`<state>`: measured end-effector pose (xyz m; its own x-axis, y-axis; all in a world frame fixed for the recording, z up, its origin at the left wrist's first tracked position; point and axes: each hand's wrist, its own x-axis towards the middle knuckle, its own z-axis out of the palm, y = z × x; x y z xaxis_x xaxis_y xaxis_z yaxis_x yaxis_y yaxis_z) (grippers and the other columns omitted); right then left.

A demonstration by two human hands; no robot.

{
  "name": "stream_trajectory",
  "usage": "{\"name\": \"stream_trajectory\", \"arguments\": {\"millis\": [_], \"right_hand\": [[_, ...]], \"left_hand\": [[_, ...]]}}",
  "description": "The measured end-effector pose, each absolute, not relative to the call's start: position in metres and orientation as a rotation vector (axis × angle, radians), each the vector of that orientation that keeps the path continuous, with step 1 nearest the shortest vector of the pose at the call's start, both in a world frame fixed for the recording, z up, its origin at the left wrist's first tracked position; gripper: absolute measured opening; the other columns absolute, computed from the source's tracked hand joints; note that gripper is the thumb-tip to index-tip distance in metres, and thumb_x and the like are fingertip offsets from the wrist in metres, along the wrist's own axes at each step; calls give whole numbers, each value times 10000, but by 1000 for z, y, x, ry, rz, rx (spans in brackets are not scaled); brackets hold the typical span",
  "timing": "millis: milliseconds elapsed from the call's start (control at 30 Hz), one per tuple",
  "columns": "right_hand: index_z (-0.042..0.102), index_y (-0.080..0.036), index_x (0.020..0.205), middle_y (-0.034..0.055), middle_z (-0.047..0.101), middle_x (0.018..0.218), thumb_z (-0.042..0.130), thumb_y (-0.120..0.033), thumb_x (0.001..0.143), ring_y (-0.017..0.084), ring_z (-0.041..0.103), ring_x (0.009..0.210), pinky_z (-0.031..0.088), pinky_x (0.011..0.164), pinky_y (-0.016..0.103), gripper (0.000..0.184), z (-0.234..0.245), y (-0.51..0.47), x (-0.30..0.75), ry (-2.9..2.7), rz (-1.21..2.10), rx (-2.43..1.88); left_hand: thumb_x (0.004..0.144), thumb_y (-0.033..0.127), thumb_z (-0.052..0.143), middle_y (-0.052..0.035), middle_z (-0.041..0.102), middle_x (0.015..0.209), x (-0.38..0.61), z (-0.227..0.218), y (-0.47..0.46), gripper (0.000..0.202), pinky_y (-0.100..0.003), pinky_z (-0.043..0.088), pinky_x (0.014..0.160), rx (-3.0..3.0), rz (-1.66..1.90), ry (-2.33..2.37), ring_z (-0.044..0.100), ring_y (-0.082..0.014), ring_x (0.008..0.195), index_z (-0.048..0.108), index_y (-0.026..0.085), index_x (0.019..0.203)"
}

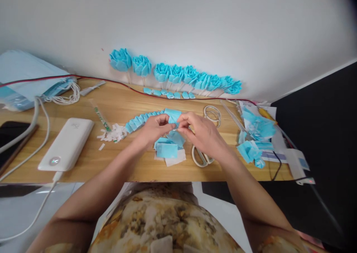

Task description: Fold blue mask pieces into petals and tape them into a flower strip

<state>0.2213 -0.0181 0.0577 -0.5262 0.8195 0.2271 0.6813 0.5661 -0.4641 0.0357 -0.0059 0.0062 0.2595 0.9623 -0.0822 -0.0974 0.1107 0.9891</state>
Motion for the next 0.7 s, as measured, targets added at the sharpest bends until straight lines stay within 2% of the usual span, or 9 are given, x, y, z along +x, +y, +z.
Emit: {"name": "stream_trajectory", "arguments": {"millis": [133,300,500,700], "right_hand": [[548,-242,1101,9,726,896,596,-163,897,195,682,839,472,744,304,224,58,-15,220,-2378,450,-1201],[554,-247,1121,8,726,900,596,-163,896,195,678,845,471,759,304,244,56,-14,220,-2374,448,-1224],[564,-243,1141,8,725,892,576,-154,906,194,665,829,449,741,299,251,54,-11,219,-2406,397,-1239],[551,-236,1164,13,723,895,568,-137,909,196,658,839,427,725,292,274,57,-11,216,-2450,407,-1242]], "left_hand": [[669,343,718,46,471,542,35,6,-6,286,-243,304,499,1159,980,968,412,-87,507,488,191,592],[677,334,700,41,525,578,35,7,-6,207,-245,338,519,1177,961,944,417,-83,512,568,179,639],[686,357,688,38,494,555,33,4,-4,253,-240,312,513,1252,931,985,425,-91,527,531,178,599],[717,395,681,34,509,591,28,1,-2,266,-235,327,532,1327,870,974,423,-88,549,562,167,646]]}}
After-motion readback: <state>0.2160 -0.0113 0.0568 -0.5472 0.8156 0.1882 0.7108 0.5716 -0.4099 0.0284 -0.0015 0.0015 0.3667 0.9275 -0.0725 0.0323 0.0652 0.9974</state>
